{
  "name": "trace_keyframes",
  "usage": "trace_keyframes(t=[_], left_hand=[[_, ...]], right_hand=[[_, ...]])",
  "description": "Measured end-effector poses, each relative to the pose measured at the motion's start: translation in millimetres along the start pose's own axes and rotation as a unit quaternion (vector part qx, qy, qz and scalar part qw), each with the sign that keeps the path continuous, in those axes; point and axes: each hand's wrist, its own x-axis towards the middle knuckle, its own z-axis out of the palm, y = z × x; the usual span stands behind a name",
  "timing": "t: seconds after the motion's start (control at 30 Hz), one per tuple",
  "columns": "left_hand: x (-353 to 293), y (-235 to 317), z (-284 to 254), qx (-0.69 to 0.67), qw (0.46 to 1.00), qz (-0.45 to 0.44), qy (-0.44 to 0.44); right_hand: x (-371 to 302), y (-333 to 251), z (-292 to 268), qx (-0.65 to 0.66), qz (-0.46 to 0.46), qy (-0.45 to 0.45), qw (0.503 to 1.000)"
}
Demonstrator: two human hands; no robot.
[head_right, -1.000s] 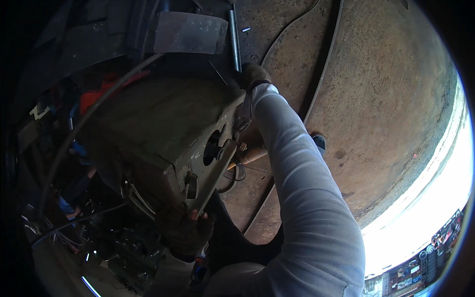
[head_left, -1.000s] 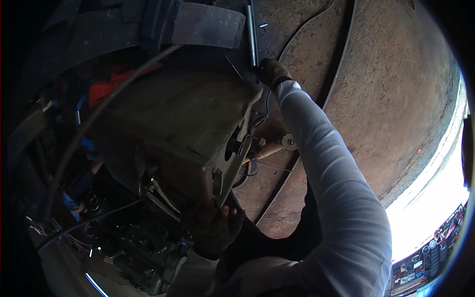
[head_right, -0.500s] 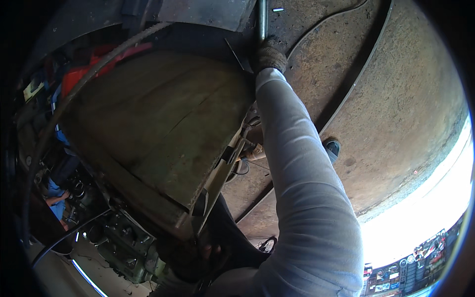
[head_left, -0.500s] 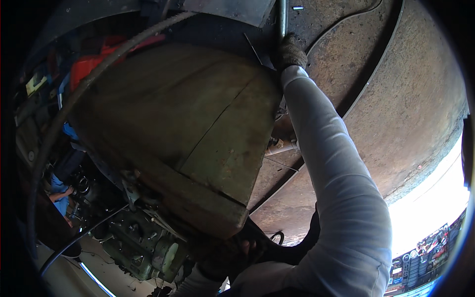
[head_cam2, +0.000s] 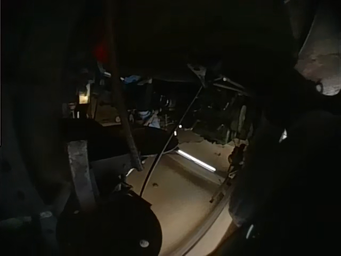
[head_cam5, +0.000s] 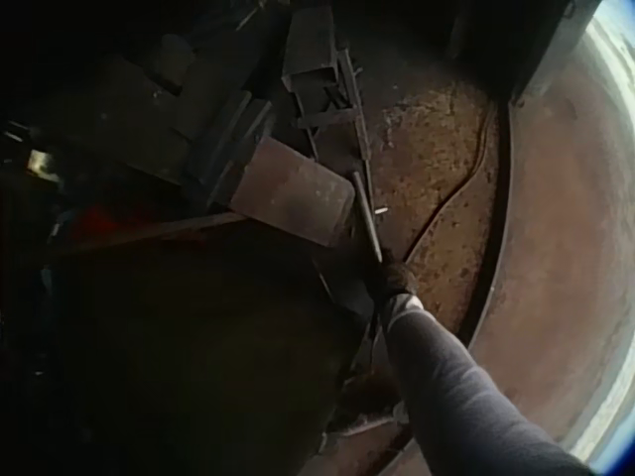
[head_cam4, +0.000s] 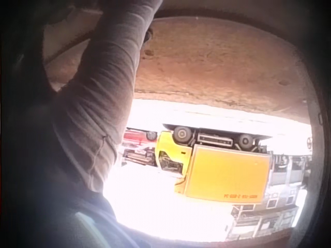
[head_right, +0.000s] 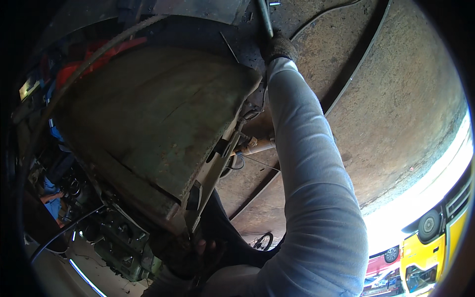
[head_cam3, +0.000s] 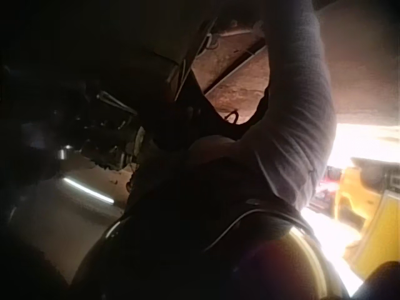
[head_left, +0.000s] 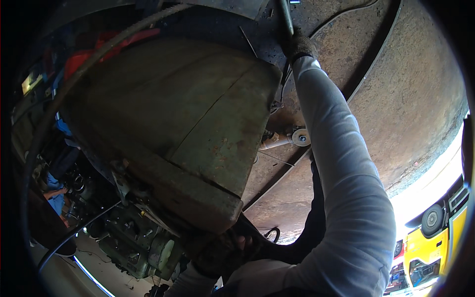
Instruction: The person positions metal tubes into a circular frame by hand, adjusts their placement, and then uses a welding tool to join the components.
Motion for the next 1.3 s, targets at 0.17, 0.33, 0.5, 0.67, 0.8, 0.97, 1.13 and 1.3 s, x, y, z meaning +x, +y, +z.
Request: trace_keyframes(t=[0.17,0.33,0.5,0.67,0.8,0.97,1.13,1.3], left_hand=[[21,-22,-2,-0.015,0.999,-0.035,0.034],[15,-12,-1,-0.059,0.993,-0.079,0.060],[25,-21,6,-0.196,0.958,-0.162,0.136],[38,-23,14,-0.196,0.950,-0.174,0.170],[39,-20,20,-0.284,0.909,-0.236,0.195],[50,-28,7,-0.257,0.894,-0.243,0.274],[35,-32,-55,-0.293,0.907,-0.277,0.122],[16,35,-48,-0.727,0.600,-0.284,0.175]], right_hand=[[36,58,9,0.217,-0.069,-0.099,0.969],[1,44,-67,0.487,0.066,-0.260,0.831],[-15,74,-153,0.463,0.037,-0.292,0.836],[-123,95,-218,0.525,0.042,-0.276,0.804],[-246,103,-258,0.667,0.068,-0.317,0.671],[-394,103,-281,0.707,0.152,-0.257,0.642],[-521,23,-319,0.716,0.097,-0.271,0.637],[-595,-2,-295,0.360,-0.037,-0.323,0.875]])
